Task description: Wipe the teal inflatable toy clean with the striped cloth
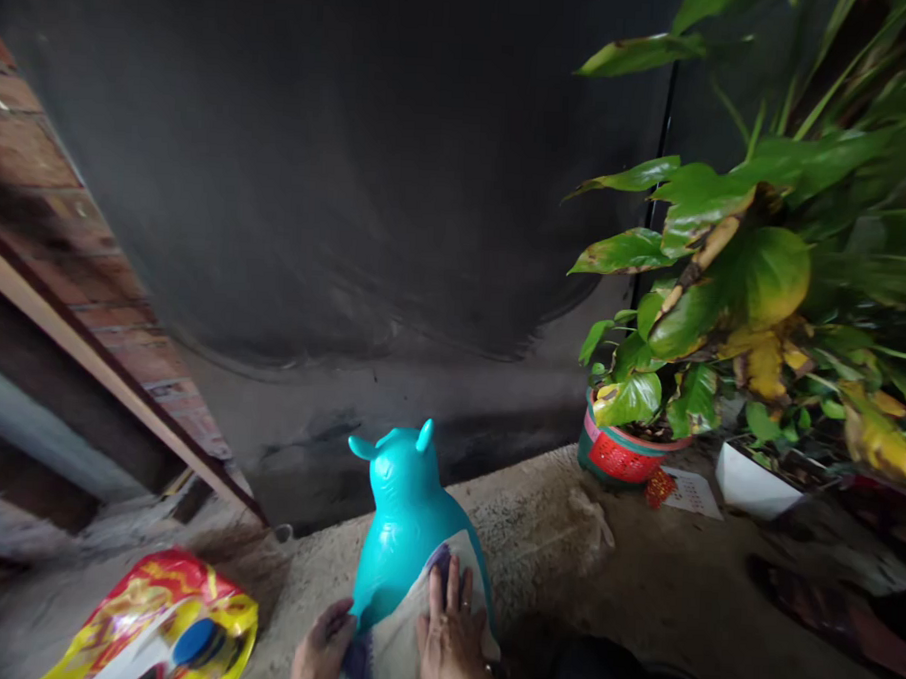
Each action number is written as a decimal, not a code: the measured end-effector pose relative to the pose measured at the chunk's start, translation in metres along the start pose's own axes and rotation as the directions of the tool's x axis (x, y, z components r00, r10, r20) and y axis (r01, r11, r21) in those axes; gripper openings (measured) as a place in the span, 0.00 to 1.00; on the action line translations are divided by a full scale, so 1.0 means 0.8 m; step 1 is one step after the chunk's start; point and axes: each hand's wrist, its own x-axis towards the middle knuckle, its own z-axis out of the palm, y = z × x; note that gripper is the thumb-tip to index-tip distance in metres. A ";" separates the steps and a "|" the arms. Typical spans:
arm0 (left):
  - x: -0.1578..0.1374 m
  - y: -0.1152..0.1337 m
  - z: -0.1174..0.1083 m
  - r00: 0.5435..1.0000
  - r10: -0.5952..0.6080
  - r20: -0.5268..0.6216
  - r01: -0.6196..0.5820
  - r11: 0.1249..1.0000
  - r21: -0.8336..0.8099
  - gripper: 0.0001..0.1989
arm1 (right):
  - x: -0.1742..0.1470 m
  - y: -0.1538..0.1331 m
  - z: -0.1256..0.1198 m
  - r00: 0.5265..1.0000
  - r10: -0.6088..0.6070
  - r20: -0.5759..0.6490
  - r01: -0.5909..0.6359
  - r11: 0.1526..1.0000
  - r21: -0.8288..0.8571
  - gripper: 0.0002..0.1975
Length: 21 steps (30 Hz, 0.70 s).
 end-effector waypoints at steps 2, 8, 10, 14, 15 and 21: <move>-0.002 -0.008 -0.002 1.000 0.012 -0.022 -0.012 1.000 0.016 0.27 | -0.002 -0.002 -0.015 0.999 -0.005 0.033 0.007 0.999 -0.041 0.33; -0.012 -0.042 0.009 0.998 0.062 0.000 -0.061 0.994 0.093 0.24 | -0.001 -0.003 -0.099 0.942 -0.307 0.134 0.316 0.947 -0.057 0.31; -0.011 -0.053 0.017 0.998 0.069 -0.013 -0.066 0.988 0.143 0.24 | 0.007 -0.001 -0.127 0.927 -0.362 0.100 0.368 0.928 -0.051 0.25; -0.003 -0.067 0.025 0.996 0.092 -0.012 -0.086 0.967 0.240 0.21 | 0.028 0.008 -0.157 0.938 -0.343 0.047 0.346 0.935 -0.077 0.19; -0.001 -0.069 0.025 0.995 0.102 0.003 -0.099 0.962 0.255 0.20 | 0.032 0.011 -0.160 0.942 -0.331 0.050 0.334 0.939 -0.083 0.19; 0.012 -0.071 0.025 0.992 0.128 0.018 -0.125 0.914 0.385 0.19 | 0.036 0.011 -0.167 0.943 -0.314 0.106 0.324 0.941 -0.093 0.16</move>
